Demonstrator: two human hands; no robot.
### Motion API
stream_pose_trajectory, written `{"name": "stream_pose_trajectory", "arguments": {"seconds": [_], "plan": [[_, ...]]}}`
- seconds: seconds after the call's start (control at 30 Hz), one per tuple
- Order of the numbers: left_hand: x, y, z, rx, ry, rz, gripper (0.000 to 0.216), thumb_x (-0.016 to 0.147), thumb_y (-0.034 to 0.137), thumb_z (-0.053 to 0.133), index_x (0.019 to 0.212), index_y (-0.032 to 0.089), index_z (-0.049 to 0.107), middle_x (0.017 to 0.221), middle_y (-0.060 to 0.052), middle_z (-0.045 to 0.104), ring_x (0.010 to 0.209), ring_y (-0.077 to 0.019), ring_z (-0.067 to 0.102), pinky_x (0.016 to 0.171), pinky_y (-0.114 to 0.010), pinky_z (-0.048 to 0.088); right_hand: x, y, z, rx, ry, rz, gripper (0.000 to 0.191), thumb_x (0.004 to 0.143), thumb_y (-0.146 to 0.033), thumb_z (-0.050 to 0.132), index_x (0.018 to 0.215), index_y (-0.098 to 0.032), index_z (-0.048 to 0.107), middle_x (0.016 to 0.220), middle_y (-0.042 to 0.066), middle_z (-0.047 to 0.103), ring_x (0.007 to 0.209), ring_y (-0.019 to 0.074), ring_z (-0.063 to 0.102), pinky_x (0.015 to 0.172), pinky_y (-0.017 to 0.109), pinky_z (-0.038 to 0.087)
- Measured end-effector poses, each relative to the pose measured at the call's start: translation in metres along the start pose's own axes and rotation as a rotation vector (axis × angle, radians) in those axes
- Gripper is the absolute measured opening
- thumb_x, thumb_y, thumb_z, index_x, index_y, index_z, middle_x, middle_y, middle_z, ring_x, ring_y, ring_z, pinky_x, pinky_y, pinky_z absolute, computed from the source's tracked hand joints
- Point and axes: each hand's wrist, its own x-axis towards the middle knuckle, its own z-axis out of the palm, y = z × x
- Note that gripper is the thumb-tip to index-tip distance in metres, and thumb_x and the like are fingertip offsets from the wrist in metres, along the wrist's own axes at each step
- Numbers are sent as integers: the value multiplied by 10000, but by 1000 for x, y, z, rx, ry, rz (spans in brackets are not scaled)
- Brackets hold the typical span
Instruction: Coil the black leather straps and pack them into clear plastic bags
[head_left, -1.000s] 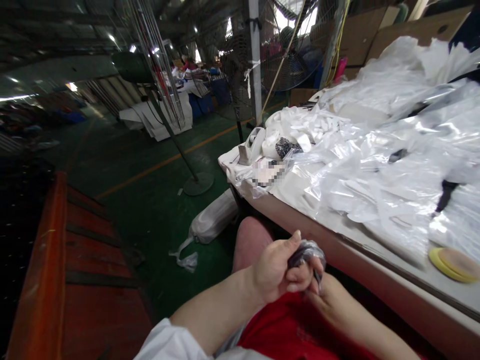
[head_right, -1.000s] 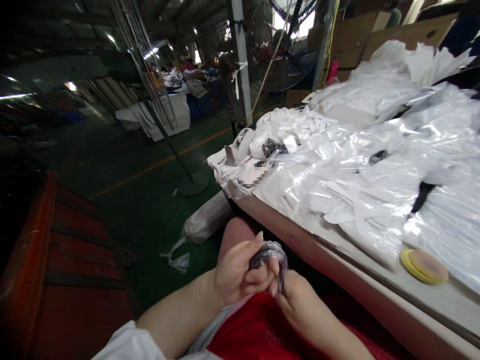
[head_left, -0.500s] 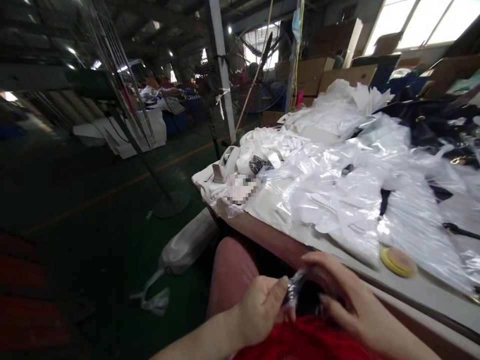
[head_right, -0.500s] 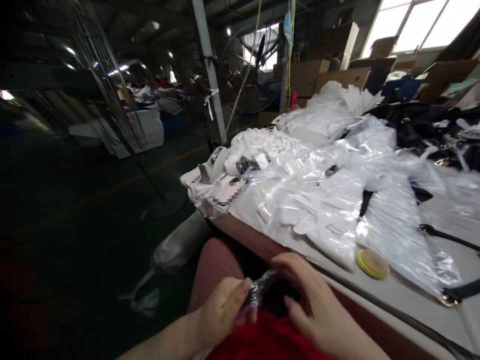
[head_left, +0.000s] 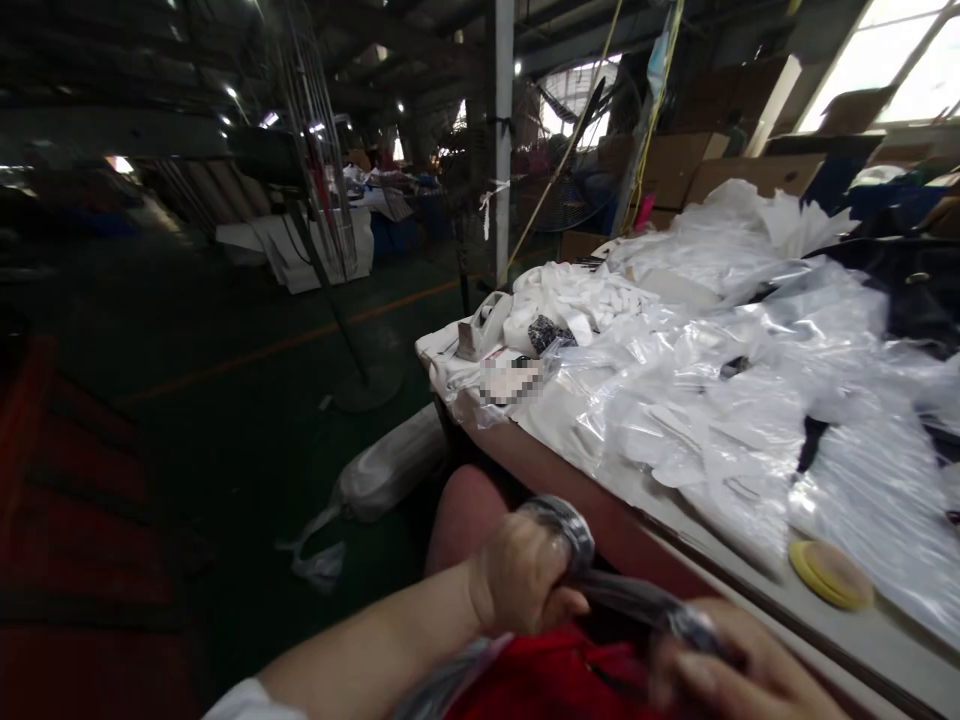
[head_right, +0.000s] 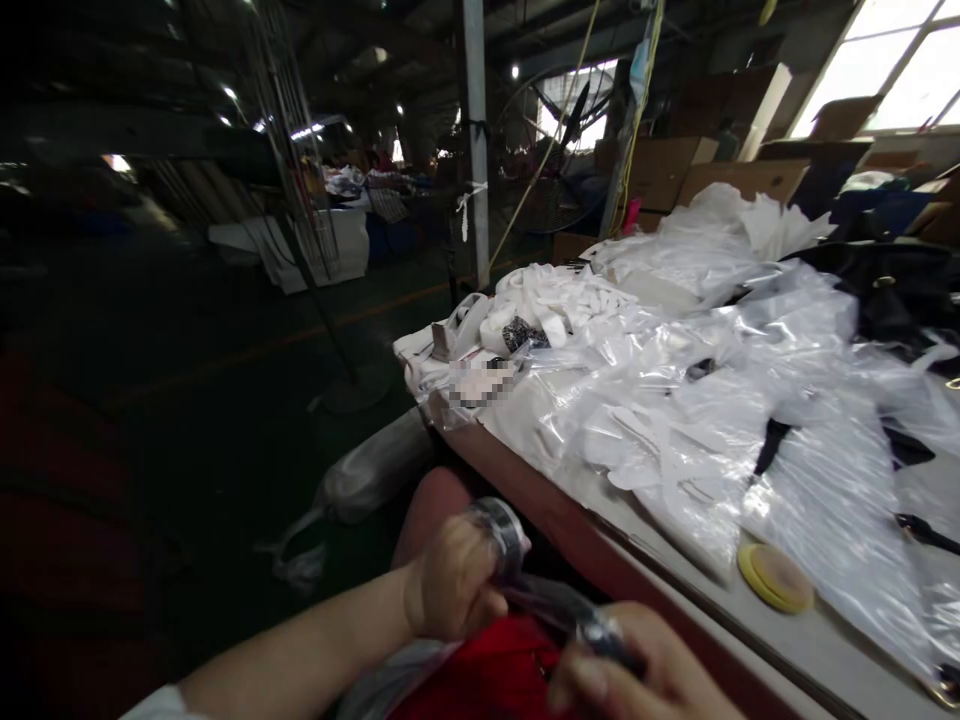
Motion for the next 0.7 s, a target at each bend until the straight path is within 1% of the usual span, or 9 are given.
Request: {"name": "stream_pose_trajectory", "arguments": {"seconds": [0.07,0.13,0.23,0.33,0.4,0.5,0.57,0.63,0.7], "plan": [[0,4,5,-15,-194,-91,605,959,553,268,708,165,659,646,-116,641,626,-215,587,641,-331,461,8,4,-24,-35,106,73,358,867,-512,618,873,-164,706,735,51,671,629,182,619,557,261,506],[3,7,7,-222,-317,-353,632,952,602,270,605,186,595,546,-54,572,516,-154,516,548,-272,402,22,14,-37,-83,183,95,339,821,-499,679,901,-171,697,768,52,682,657,197,627,573,271,517],[8,7,5,-833,-520,-761,692,900,728,259,596,188,567,399,33,417,351,-105,368,444,-243,328,39,30,-36,-121,166,75,341,831,-505,668,886,-169,680,737,29,653,629,171,593,580,268,505],[10,1,-3,-1407,-653,-907,659,829,784,392,627,180,563,302,101,284,259,-80,233,426,-247,363,45,36,-21,-113,51,32,406,874,-543,604,803,-150,677,677,9,603,609,142,542,571,245,467],[12,-4,-11,-1616,-584,-923,624,856,736,430,649,165,569,293,114,285,250,-70,243,476,-246,432,45,36,-11,-28,-3,10,480,913,-580,517,823,-141,688,700,27,618,643,157,557,596,259,476],[18,-13,-26,-1767,-345,-962,652,946,658,317,649,143,584,300,107,295,252,-55,258,547,-228,489,44,39,-4,126,-31,31,545,914,-624,469,1065,-142,673,808,63,671,673,189,602,629,307,508],[22,-20,-38,-1830,-176,-965,688,973,630,251,636,134,589,304,105,281,258,-45,240,570,-216,503,45,45,-5,109,30,16,581,833,-614,608,1198,-162,620,860,58,682,700,201,618,656,319,519],[26,-24,-50,-1865,-20,-940,692,998,584,215,643,126,594,319,104,270,271,-38,221,582,-211,509,47,53,-8,16,147,-30,624,740,-542,749,1231,-184,603,927,52,684,797,217,631,722,313,522],[29,-26,-60,-1875,115,-908,681,1020,525,186,671,115,603,342,105,259,288,-34,209,587,-208,512,50,59,-11,-49,258,-35,610,733,-505,775,1222,-184,600,946,50,677,806,202,622,707,284,510]]}}
